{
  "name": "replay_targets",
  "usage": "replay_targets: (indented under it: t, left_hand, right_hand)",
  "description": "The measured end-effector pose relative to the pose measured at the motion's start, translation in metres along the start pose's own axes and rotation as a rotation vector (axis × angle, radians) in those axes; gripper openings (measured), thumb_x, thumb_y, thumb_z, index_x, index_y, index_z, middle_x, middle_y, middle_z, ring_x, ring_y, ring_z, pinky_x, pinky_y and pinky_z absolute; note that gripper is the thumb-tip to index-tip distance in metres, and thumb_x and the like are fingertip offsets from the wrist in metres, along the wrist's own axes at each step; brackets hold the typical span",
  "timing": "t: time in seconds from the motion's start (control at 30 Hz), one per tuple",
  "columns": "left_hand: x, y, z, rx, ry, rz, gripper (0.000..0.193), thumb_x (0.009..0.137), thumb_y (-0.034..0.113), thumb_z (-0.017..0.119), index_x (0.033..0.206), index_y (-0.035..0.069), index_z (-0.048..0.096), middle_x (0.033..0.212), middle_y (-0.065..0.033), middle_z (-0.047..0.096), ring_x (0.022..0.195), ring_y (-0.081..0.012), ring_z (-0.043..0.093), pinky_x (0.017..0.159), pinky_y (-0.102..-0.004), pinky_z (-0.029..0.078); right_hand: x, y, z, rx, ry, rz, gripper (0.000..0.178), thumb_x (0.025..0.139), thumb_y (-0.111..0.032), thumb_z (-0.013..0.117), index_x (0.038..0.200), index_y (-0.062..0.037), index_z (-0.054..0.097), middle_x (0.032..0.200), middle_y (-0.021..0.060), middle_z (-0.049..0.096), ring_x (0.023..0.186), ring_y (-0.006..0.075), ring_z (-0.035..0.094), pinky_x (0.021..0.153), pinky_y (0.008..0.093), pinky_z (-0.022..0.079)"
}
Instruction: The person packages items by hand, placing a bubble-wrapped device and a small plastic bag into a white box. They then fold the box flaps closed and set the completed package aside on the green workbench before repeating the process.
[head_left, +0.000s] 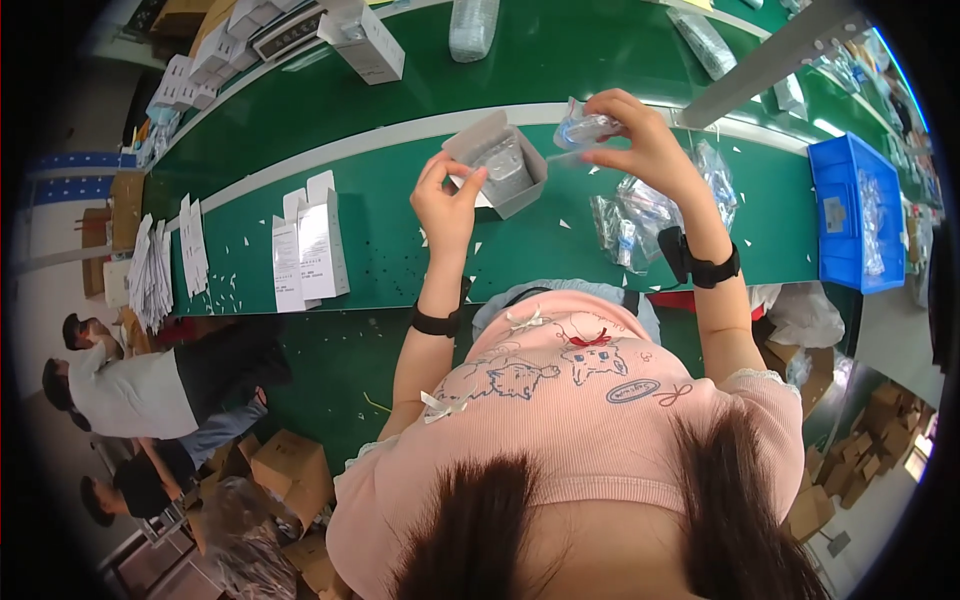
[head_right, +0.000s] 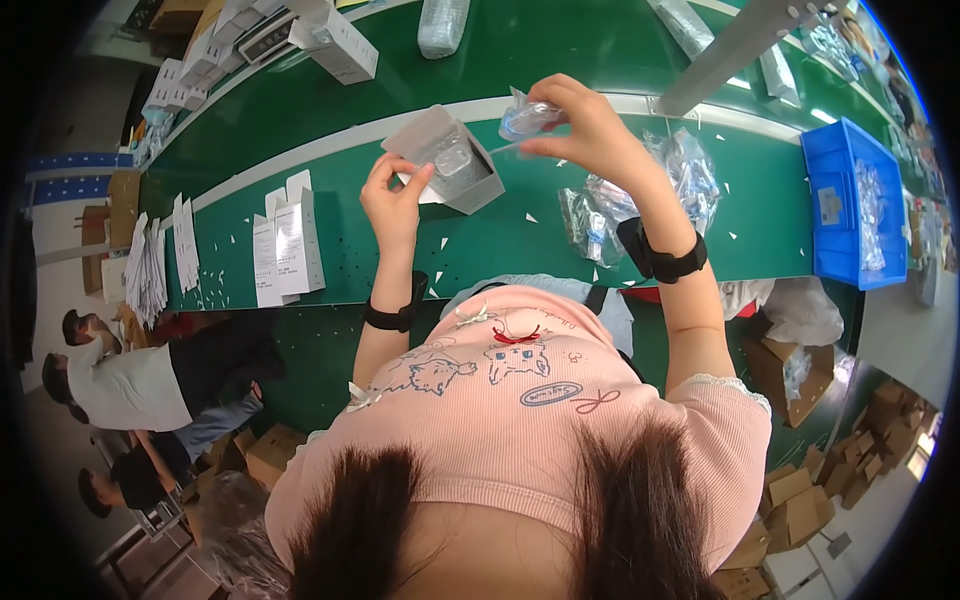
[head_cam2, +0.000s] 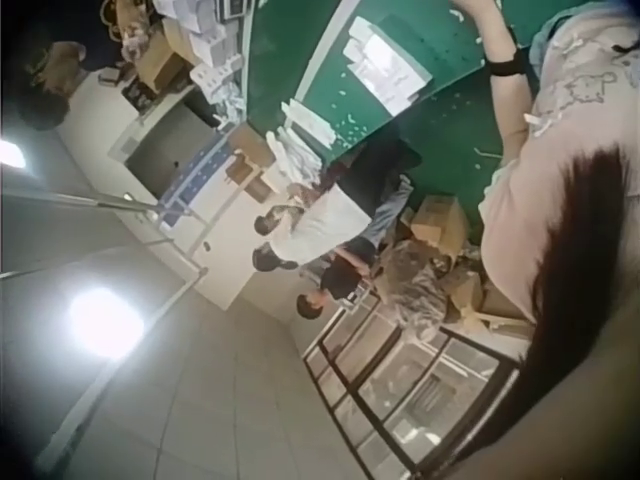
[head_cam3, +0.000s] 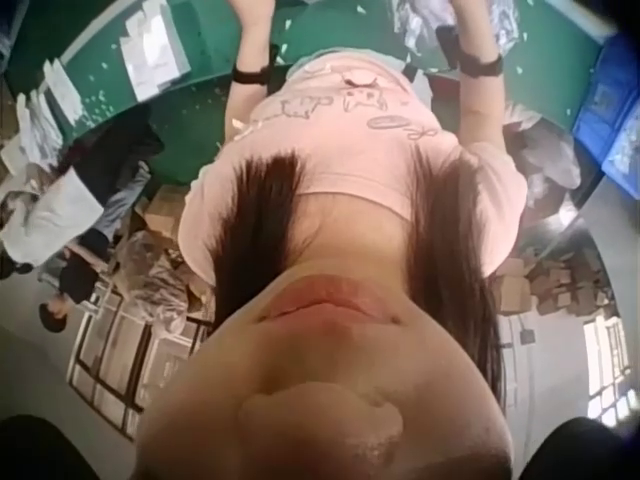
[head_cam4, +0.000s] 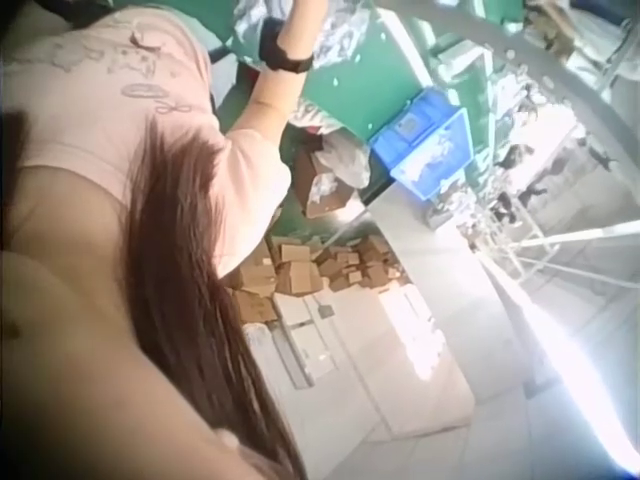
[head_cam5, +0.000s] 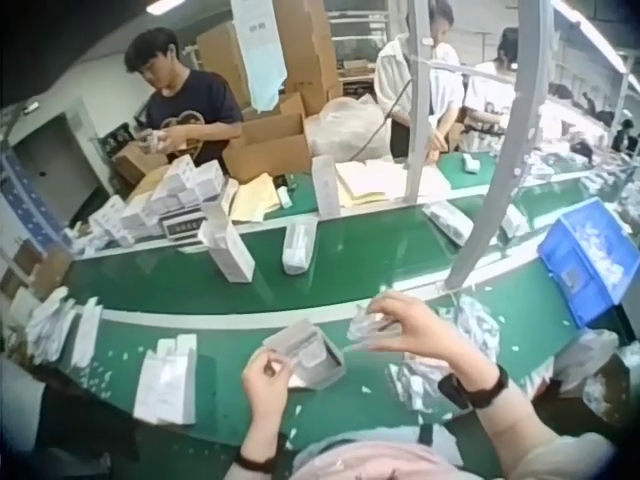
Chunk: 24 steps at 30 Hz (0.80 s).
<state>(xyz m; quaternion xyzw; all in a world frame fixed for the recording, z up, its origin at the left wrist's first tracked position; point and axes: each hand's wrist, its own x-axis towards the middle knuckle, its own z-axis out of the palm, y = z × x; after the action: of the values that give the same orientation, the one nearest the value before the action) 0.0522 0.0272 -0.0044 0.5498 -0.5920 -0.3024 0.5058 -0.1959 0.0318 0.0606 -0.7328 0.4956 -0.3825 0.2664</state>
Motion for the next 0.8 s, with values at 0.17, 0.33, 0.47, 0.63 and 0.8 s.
replay_targets:
  t: [0.17, 0.33, 0.47, 0.63, 0.8]
  left_hand:
    - [0.004, -0.001, -0.002, -0.024, -0.011, -0.019, 0.019, 0.064, 0.007, 0.072, 0.066, -0.001, 0.055, 0.091, -0.0085, 0.061, 0.055, -0.0084, 0.043, 0.045, -0.0209, 0.033]
    - [0.005, -0.007, -0.001, -0.026, 0.006, -0.013, 0.019, 0.064, 0.007, 0.072, 0.068, -0.001, 0.055, 0.091, -0.0096, 0.061, 0.056, -0.0087, 0.044, 0.046, -0.0209, 0.033]
    - [0.004, -0.004, 0.002, -0.062, 0.005, -0.037, 0.02, 0.064, 0.008, 0.073, 0.068, -0.002, 0.056, 0.093, -0.0107, 0.061, 0.057, -0.009, 0.045, 0.046, -0.0215, 0.034]
    - [0.003, -0.007, -0.004, -0.052, -0.029, -0.03, 0.016, 0.068, 0.007, 0.07, 0.072, -0.002, 0.057, 0.098, -0.0107, 0.06, 0.07, -0.009, 0.052, 0.051, -0.0198, 0.039]
    - [0.024, -0.024, -0.02, -0.415, -0.086, -0.11, 0.019, 0.076, 0.006, 0.063, 0.092, 0.0, 0.056, 0.107, -0.01, 0.056, 0.095, -0.0148, 0.053, 0.072, -0.0251, 0.045]
  right_hand:
    - [-0.003, -0.012, 0.0, 0.136, 0.066, -0.059, 0.027, 0.071, -0.007, 0.069, 0.094, -0.0021, 0.055, 0.097, 0.0065, 0.056, 0.082, 0.0166, 0.055, 0.07, 0.0266, 0.046]
    - [0.011, -0.028, 0.029, 0.148, -0.004, -0.157, 0.03, 0.068, -0.011, 0.071, 0.092, -0.0033, 0.055, 0.099, 0.0074, 0.055, 0.084, 0.0169, 0.056, 0.069, 0.0252, 0.046]
    - [0.012, -0.012, 0.058, -0.39, -0.293, -0.322, 0.028, 0.064, -0.019, 0.071, 0.083, -0.0041, 0.058, 0.101, 0.0064, 0.054, 0.095, 0.0202, 0.053, 0.079, 0.0329, 0.045]
    - [0.012, -0.012, 0.072, -0.545, -0.215, -0.503, 0.024, 0.061, -0.026, 0.07, 0.069, -0.0058, 0.06, 0.106, 0.0057, 0.052, 0.109, 0.0255, 0.043, 0.093, 0.0457, 0.034]
    - [0.014, -0.018, 0.068, -0.709, -0.283, -0.484, 0.023, 0.06, -0.027, 0.069, 0.065, -0.0063, 0.06, 0.11, 0.0056, 0.049, 0.115, 0.0272, 0.037, 0.098, 0.0474, 0.029]
